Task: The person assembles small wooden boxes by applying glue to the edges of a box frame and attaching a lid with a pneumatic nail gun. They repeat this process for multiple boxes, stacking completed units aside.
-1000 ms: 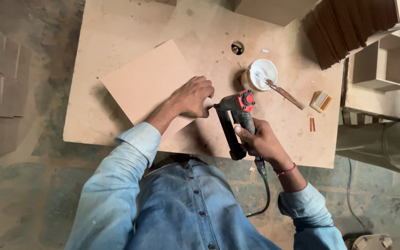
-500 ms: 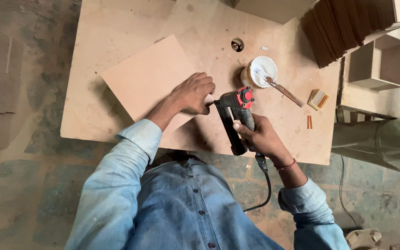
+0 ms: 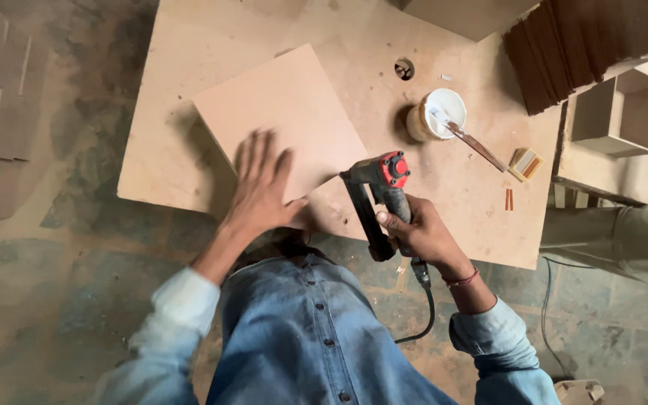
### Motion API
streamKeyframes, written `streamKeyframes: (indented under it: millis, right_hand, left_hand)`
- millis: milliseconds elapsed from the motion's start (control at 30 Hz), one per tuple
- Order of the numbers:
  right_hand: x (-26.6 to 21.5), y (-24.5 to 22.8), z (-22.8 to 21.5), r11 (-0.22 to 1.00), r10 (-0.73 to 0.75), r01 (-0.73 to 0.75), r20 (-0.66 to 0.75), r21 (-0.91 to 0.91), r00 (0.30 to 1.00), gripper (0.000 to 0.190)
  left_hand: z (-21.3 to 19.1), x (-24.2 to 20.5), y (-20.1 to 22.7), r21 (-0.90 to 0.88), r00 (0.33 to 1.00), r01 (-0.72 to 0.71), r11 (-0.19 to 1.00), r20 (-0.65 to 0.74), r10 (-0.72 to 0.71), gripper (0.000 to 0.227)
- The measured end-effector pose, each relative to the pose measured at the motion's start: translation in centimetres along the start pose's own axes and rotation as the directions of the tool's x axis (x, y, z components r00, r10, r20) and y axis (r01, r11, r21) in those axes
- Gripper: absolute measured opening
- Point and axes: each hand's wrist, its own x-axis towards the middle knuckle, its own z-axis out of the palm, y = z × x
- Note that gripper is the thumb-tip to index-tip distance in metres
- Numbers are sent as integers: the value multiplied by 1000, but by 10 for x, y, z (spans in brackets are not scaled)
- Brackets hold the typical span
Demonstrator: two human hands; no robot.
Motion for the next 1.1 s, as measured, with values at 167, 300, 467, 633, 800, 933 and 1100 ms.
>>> streamKeyframes:
  millis: [167,300,467,633,800,933,1100]
  right_hand:
    - [0,-6,14,999,-41,41,19,-28,999,28]
    - [-2,-9,17,998,-19,18,-11,-60,1000,29]
    - [-3,-15,22,995,-29,27,-23,-98,999,29]
    - [-12,-17,32,996,-32,32,0,-81,999,30]
    - [-18,-18,56,986,-127,137,101,-96,987,35]
    - [-19,-19,71,991,-64,76,109,-110,992,34]
    - [-22,-23,77,979,-125,142,122,-145,985,34]
  left_hand:
    - [3,-54,-7,-61,955,74,995,-282,-88,89]
    - [24,-67,-7,-100,932,117,988,-333,-144,90]
    - [35,-71,-12,-62,925,107,992,-361,-122,90]
    - [41,-78,-13,-77,915,88,993,-387,-111,83]
    - [47,-92,-11,-126,900,71,990,-420,-118,66]
    - [48,-95,-14,-99,903,50,994,-421,-88,60]
    - [45,-94,-16,-95,894,14,995,-445,-55,58]
